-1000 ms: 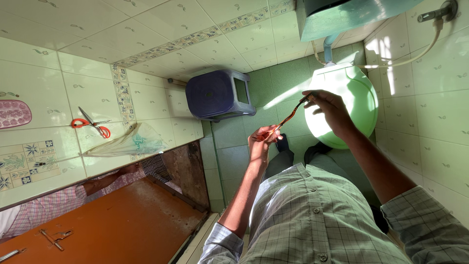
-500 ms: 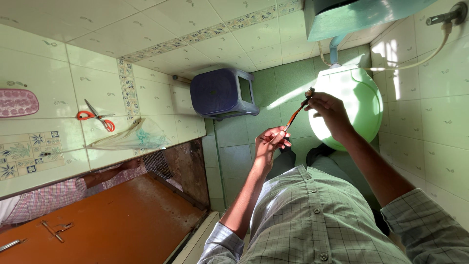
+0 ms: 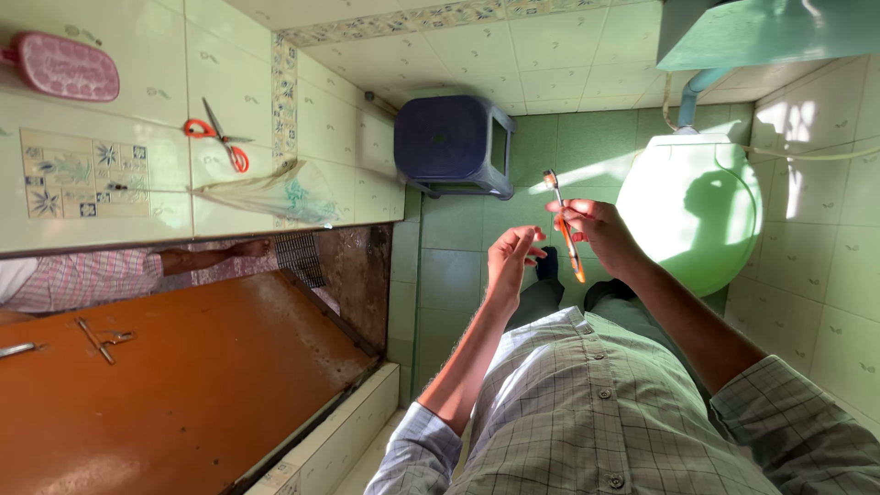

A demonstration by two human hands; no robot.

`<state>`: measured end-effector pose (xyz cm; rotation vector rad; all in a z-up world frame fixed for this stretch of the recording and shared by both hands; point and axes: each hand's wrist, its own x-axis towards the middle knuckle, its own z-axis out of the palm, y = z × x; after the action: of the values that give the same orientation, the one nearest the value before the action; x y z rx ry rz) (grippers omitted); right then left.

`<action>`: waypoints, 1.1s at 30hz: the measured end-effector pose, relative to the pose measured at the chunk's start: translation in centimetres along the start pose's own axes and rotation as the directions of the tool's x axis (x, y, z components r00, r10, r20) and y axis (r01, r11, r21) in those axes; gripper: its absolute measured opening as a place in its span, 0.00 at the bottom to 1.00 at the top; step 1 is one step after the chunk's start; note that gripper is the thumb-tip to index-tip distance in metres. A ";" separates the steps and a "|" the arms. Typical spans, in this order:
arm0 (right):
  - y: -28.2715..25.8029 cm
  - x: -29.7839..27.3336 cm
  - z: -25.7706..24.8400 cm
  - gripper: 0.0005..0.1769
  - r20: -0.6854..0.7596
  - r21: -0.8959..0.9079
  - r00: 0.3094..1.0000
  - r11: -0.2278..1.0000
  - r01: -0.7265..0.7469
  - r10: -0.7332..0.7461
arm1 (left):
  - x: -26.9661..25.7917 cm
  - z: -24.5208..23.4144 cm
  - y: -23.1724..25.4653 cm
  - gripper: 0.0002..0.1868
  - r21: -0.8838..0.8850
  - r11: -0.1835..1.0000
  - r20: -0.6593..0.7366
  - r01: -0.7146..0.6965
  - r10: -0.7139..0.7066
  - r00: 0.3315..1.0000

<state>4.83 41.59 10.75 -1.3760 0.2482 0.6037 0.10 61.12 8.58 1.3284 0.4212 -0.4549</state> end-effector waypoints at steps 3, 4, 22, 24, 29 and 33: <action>-0.4 0.0 1.1 0.17 0.070 0.069 0.996 0.996 -0.060 0.055 | 1.4 -0.1 1.4 0.16 -0.076 0.997 -0.071 -0.032 0.026 0.997; -0.5 -0.1 1.3 0.18 0.092 0.051 0.991 0.994 -0.099 0.094 | 1.8 -0.1 1.9 0.17 -0.113 0.992 -0.072 -0.055 0.047 0.996; -2.0 -0.1 2.9 0.16 0.048 0.157 0.977 0.964 -0.215 0.209 | 5.3 -0.2 2.7 0.24 -0.319 0.911 0.013 -0.262 0.280 0.960; -2.1 -0.1 3.0 0.16 0.055 0.143 0.978 0.968 -0.206 0.200 | 5.3 -0.3 2.6 0.23 -0.309 0.910 0.004 -0.276 0.291 0.957; -2.6 -0.1 3.3 0.16 0.072 0.116 0.978 0.972 -0.205 0.198 | 5.5 -0.8 2.3 0.20 -0.280 0.912 0.003 -0.300 0.313 0.950; -2.7 0.2 3.2 0.16 0.081 0.150 0.977 0.967 -0.205 0.195 | 6.0 -0.8 1.9 0.21 -0.260 0.921 -0.015 -0.292 0.298 0.954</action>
<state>5.84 44.55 13.53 -1.1843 0.3772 0.7796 6.18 61.83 6.73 1.1058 0.2434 -0.1562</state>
